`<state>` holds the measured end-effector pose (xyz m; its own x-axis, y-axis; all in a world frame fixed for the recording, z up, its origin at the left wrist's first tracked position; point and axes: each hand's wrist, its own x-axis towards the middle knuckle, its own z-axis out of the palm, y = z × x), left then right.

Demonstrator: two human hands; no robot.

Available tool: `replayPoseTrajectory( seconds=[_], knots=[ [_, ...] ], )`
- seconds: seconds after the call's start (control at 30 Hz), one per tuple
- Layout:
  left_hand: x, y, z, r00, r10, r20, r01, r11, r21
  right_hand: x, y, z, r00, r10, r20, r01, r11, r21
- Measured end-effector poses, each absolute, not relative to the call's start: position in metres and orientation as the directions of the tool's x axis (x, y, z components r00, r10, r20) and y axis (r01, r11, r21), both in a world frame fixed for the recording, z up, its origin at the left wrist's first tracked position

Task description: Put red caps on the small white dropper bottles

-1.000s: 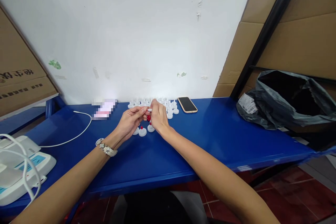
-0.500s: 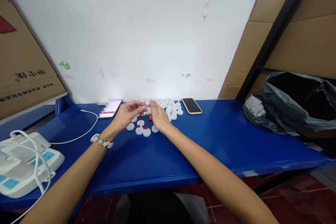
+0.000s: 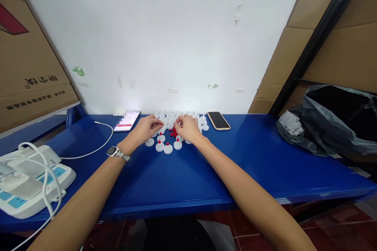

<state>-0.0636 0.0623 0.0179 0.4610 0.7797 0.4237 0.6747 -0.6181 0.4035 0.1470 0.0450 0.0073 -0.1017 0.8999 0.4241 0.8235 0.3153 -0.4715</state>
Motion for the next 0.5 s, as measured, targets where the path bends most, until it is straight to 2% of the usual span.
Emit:
replayPoseTrajectory(
  seconds=[0.3, 0.4, 0.5],
  knots=[
    [-0.065, 0.066, 0.017, 0.479, 0.779, 0.406, 0.706, -0.616, 0.350, 0.130, 0.084, 0.014, -0.179, 0.926, 0.332, 0.906, 0.286, -0.311],
    [-0.066, 0.065, 0.017, 0.500, 0.783, 0.369, 0.703, -0.616, 0.356, 0.125, 0.093, 0.013, -0.180, 0.938, 0.296, 0.913, 0.271, -0.304],
    [-0.066, 0.062, 0.018, 0.510, 0.777, 0.369, 0.714, -0.622, 0.321, 0.126, 0.091, 0.014, -0.169, 0.925, 0.339, 0.900, 0.285, -0.329]
  ],
)
